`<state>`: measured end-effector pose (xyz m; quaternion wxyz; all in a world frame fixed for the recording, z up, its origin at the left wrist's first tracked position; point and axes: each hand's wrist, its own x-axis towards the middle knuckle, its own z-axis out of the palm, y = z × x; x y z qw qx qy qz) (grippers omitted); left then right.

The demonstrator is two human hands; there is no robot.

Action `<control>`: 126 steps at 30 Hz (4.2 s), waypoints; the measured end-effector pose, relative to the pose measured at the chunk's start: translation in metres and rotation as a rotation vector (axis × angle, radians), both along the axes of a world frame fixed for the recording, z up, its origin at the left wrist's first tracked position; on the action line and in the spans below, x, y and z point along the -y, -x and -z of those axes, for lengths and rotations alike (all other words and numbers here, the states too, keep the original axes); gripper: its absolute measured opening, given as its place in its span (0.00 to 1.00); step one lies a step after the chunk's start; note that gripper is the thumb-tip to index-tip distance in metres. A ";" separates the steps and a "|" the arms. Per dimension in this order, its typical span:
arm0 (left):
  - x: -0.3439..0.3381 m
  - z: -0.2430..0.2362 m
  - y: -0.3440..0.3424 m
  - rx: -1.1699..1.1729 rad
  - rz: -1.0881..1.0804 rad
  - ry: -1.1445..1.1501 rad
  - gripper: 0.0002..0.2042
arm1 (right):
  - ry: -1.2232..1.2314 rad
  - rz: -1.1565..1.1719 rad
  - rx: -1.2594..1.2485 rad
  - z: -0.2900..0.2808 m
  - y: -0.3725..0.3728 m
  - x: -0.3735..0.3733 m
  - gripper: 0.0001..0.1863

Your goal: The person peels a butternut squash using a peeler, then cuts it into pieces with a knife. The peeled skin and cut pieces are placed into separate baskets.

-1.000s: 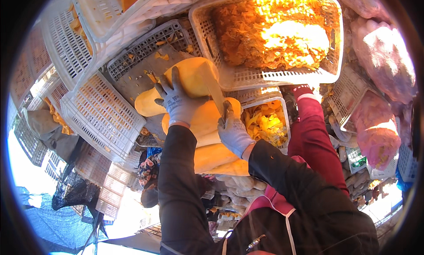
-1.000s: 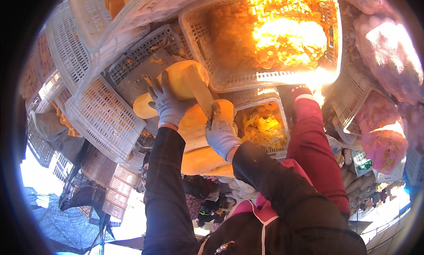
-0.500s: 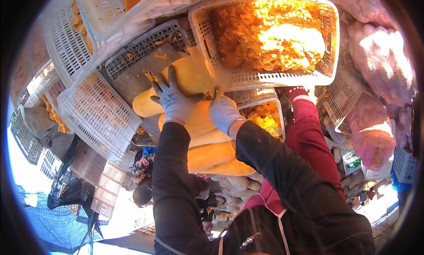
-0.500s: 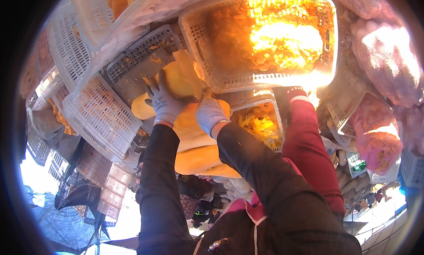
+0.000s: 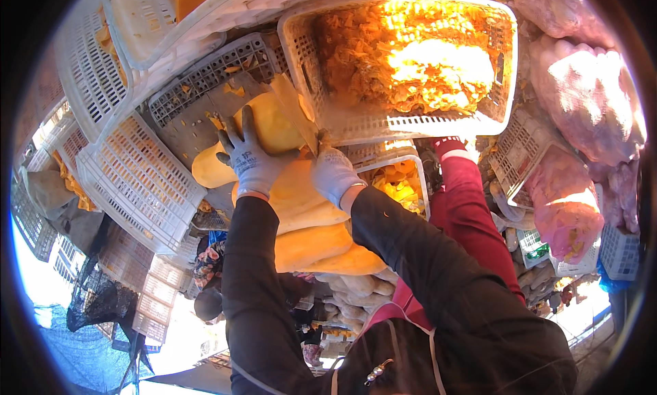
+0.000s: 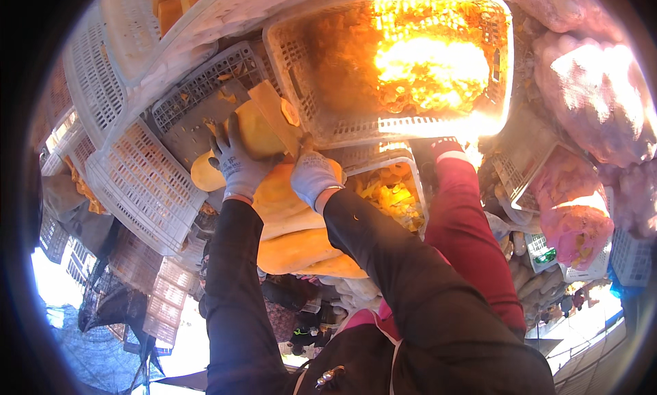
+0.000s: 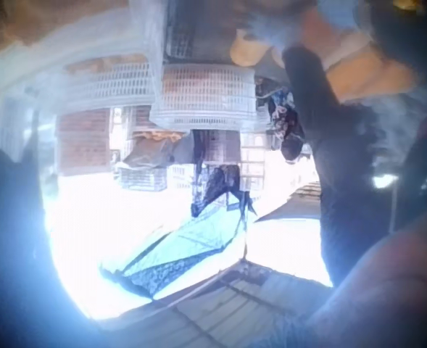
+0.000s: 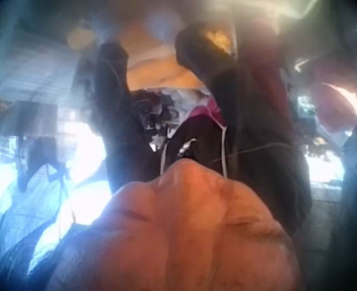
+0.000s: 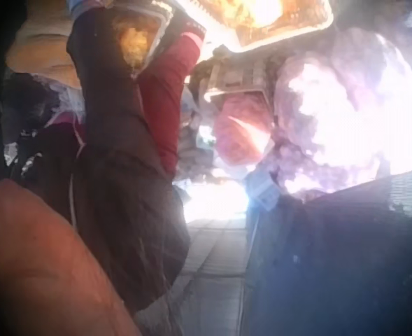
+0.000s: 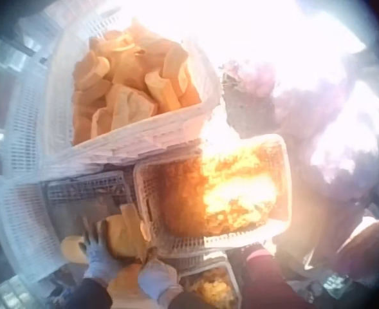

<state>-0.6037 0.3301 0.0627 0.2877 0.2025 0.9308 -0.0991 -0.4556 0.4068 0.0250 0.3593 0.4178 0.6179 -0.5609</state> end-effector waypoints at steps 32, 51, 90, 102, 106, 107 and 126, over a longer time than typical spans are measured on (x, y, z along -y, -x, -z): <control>0.011 -0.003 -0.010 -0.022 0.001 0.069 0.65 | 0.269 0.143 0.007 -0.009 0.059 -0.072 0.40; 0.010 -0.013 -0.010 0.029 -0.034 0.094 0.64 | 0.138 0.244 -0.071 0.027 -0.012 -0.090 0.17; 0.054 -0.216 0.169 0.035 -1.783 -2.185 0.20 | 0.146 0.095 -0.095 -0.110 -0.142 -0.184 0.14; 0.055 -0.077 -0.127 0.067 -0.136 -0.173 0.50 | 0.130 0.029 -0.062 -0.070 -0.215 -0.135 0.13; 0.037 -0.041 -0.165 0.252 0.136 0.187 0.55 | 0.150 0.089 -0.022 -0.057 -0.233 -0.093 0.17; 0.039 -0.031 -0.166 0.247 0.163 0.225 0.55 | 0.184 0.100 0.002 -0.061 -0.233 -0.081 0.17; 0.091 0.022 -0.135 -0.145 0.514 0.028 0.35 | 0.056 0.099 -0.369 -0.033 -0.240 -0.010 0.10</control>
